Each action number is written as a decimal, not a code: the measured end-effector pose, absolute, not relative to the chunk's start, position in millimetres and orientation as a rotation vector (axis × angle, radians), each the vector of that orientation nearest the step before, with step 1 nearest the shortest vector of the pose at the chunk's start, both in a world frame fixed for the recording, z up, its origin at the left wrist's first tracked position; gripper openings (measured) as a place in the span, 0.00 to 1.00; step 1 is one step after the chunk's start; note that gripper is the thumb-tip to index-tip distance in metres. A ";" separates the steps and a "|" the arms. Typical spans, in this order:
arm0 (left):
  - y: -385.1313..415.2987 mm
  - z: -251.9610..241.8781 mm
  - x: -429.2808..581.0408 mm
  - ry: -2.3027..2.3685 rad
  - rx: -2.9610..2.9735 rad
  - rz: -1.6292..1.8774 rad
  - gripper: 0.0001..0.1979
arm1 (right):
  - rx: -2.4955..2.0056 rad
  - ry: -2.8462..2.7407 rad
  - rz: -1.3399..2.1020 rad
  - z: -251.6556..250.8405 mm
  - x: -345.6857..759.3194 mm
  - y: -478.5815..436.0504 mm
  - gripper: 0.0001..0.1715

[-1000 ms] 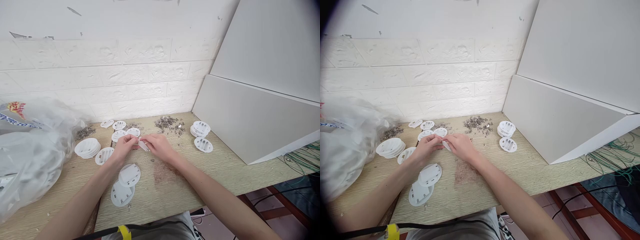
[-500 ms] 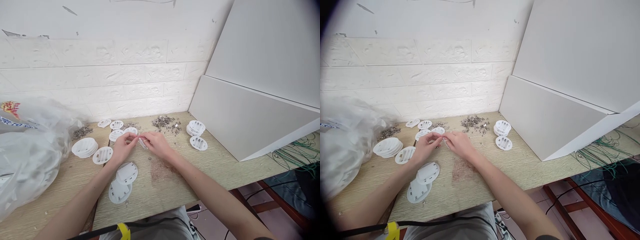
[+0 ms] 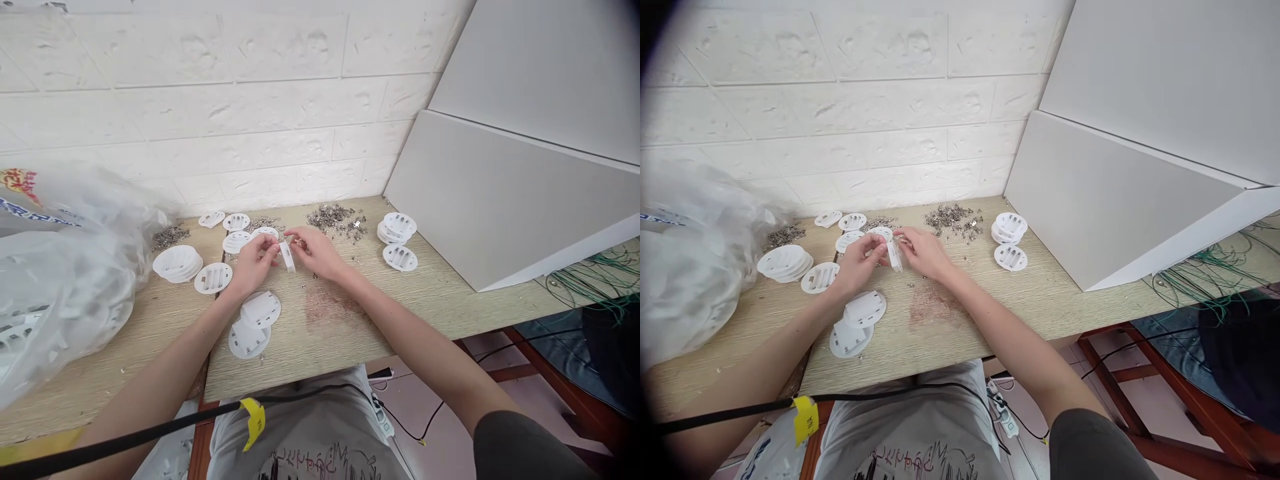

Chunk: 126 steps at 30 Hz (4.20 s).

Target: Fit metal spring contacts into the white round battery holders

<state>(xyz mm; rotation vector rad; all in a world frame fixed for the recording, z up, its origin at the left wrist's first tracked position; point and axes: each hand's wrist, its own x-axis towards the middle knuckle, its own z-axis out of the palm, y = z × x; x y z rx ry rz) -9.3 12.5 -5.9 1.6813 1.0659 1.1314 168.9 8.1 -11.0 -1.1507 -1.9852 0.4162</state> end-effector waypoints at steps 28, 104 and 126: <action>11.8 1.1 -7.5 0.951 1.347 1.037 0.11 | -0.886 -1.705 1.078 -6.2 171.4 12.7 0.12; 10.6 -2.7 -4.3 0.791 1.112 1.062 0.17 | -1.386 -2.145 0.277 -1.1 180.1 10.2 0.16; 6.7 -3.0 -3.8 0.861 1.209 1.073 0.20 | -1.382 -2.242 0.128 0.3 176.2 4.0 0.19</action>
